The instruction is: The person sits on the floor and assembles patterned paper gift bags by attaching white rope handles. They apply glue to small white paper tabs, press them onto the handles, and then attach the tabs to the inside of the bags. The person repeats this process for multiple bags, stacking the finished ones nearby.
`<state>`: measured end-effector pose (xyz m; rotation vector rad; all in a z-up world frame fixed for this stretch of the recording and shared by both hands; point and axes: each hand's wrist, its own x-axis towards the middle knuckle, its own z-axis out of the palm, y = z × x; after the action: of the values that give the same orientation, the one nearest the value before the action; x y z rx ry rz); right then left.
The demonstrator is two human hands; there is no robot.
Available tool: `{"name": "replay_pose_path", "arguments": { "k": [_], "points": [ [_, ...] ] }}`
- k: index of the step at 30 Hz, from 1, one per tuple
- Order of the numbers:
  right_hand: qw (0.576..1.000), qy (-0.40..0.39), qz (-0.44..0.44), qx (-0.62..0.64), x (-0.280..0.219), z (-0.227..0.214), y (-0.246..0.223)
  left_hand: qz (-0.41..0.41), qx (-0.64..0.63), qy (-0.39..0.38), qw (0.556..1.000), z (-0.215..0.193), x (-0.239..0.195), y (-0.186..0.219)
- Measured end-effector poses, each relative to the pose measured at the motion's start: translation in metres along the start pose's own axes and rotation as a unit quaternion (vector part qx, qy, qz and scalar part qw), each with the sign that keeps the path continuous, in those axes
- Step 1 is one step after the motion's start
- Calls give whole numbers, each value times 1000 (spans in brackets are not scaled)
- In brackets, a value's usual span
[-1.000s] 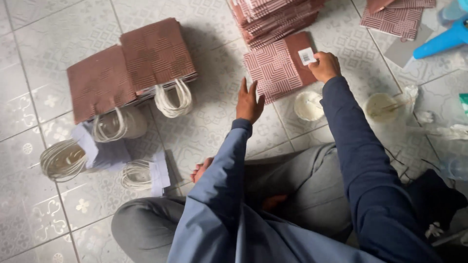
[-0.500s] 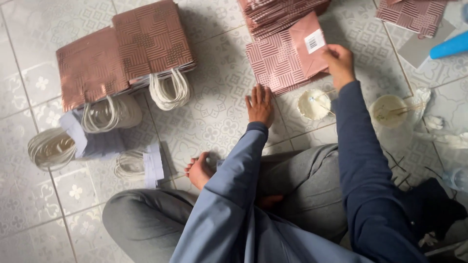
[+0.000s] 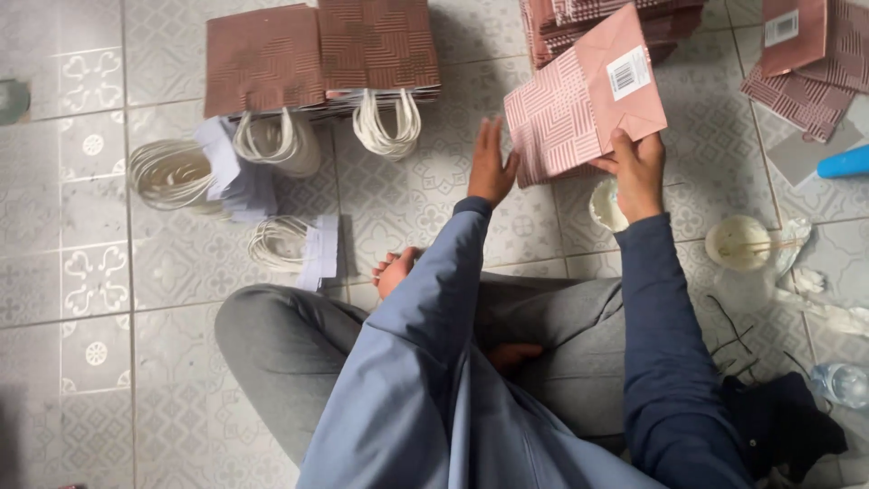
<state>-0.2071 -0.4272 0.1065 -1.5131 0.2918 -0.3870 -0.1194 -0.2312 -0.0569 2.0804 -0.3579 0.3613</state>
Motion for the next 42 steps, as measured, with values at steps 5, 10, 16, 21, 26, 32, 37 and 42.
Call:
{"name": "replay_pose_path", "arguments": {
  "k": [5,10,16,21,26,32,37,42],
  "points": [
    [970,-160,-117,-144,-17,20,-43,23,-117,45,992,-134,5,44],
    [923,-245,-183,-233,6,70,-7,-88,-272,9,958,-203,-65,27],
    [847,-314,-292,-314,-32,185,52,-246,37,-109,962,-214,-158,-97],
    [777,-277,-399,-400,-109,228,122,-305,151,-230,912,-214,-161,-113],
    [745,-301,-322,-502,-156,220,155,-243,226,-263,906,-193,-154,-87],
    [805,-261,-278,-455,-129,256,185,-232,279,-175,915,-256,-142,-70],
    [773,-309,-288,-474,-144,320,152,-242,290,-130,917,-276,-140,-67],
    [813,-432,-236,-310,-154,356,149,-264,289,-115,913,-259,-139,-76]
  ]
}}
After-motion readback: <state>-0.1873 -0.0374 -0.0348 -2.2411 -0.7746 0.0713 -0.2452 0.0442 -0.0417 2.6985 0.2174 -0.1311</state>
